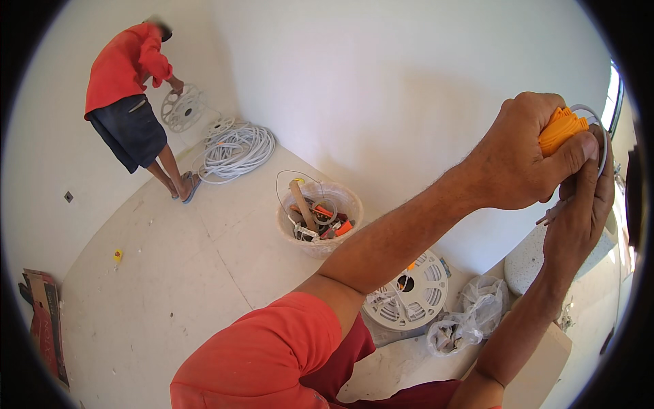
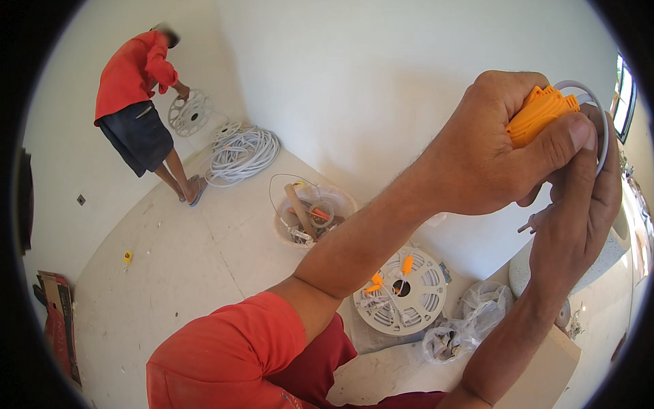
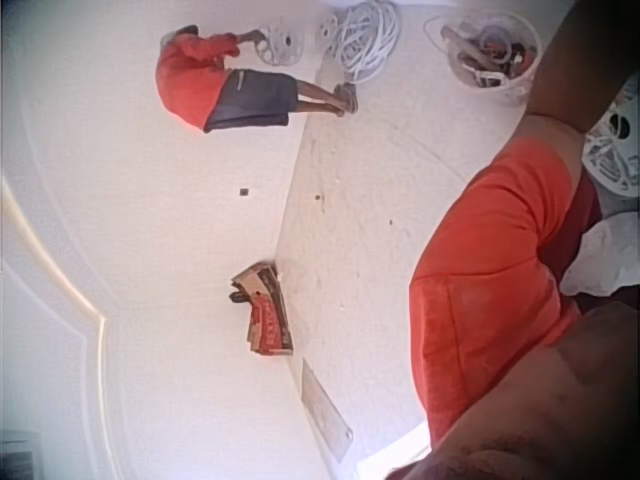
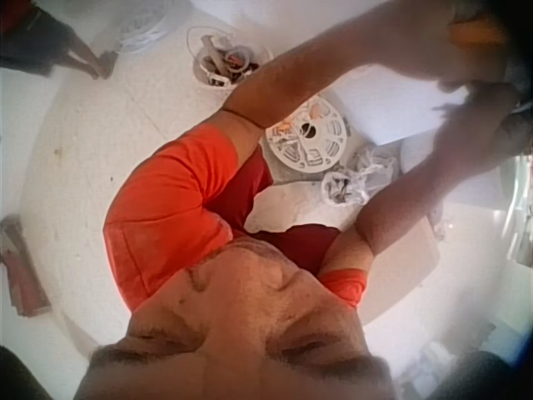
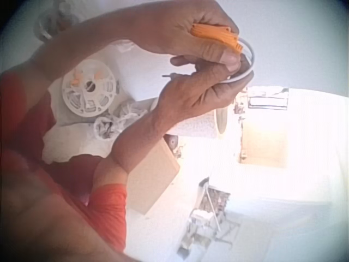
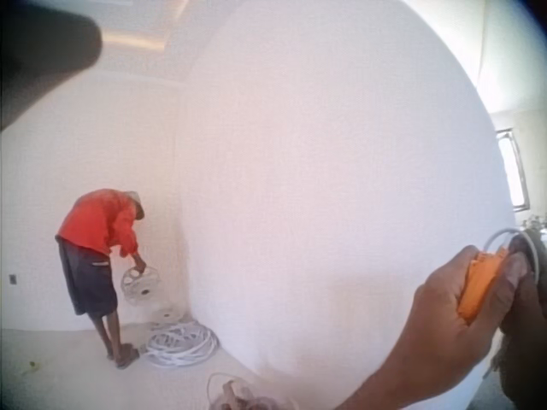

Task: The person assembles electrical cords by attaching orange connectors to white wires. They repeatedly pick up wires and connectors, align them, and press them together. A second person in the background handles a coil of white cable.

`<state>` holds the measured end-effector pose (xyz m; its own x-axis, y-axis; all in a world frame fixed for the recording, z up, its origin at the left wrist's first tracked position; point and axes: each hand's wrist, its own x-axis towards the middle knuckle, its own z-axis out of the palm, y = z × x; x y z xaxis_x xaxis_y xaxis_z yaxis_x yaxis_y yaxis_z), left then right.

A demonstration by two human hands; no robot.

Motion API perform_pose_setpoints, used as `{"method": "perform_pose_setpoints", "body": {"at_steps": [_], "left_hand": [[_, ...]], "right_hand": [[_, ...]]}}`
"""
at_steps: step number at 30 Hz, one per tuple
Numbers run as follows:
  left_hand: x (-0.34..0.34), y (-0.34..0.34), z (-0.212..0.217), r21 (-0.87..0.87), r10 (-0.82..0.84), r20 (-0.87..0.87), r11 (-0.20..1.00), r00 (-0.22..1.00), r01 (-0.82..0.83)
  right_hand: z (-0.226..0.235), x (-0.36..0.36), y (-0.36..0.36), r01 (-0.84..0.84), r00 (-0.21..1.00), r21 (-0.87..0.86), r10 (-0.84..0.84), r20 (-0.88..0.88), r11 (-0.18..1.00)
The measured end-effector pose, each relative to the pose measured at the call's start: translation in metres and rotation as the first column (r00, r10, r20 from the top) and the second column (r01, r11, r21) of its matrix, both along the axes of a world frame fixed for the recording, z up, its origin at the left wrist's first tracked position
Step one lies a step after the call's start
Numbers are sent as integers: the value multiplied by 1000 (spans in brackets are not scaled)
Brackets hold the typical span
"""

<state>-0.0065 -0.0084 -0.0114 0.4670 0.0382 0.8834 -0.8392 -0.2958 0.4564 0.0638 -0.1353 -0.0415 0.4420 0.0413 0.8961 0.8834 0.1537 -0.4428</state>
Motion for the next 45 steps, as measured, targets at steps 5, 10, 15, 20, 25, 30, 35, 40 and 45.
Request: {"method": "perform_pose_setpoints", "body": {"at_steps": [5, 10, 15, 20, 25, 30, 35, 40, 45], "left_hand": [[2, 3, 2, -1, 2, -5, 1000, 1000, -2], [2, 4, 3, -2, -3, -6, 1000, 1000, 3], [2, 6, 4, 5, 13, -4, 1000, 1000, -13], [1, 6, 6, 8, 9, -5, 1000, 1000, -9], [-3, 4, 8, -58, 6, -66, 998, 998, -10], [-4, 2, 9, -73, -11, -66, 997, 998, 7], [-4, 1, 9, -69, -7, -70, 998, 998, 2], [-2, 1, 8, -62, -2, -51, 998, 999, -1], [-2, 1, 8, -57, -3, -38, 998, 999, 1]], "right_hand": [[1, 3, 5, 2, 1000, 14, -1, -13, 1000], [3, 4, 4, -8, 1000, 8, 8, -16, 1000], [4, 5, 5, -12, 1000, 7, 12, -18, 1000], [4, 6, 6, -15, 1000, 23, 16, -19, 1000], [6, 6, 3, -52, 997, -38, 50, -53, 998], [4, 5, 7, 4, 1000, 32, -3, -27, 999], [5, 5, 4, -12, 1000, 4, 12, -7, 1000], [3, 6, 6, -9, 1000, 38, 10, -22, 999], [3, 8, 5, -6, 1000, 12, 6, -8, 1000]]}}
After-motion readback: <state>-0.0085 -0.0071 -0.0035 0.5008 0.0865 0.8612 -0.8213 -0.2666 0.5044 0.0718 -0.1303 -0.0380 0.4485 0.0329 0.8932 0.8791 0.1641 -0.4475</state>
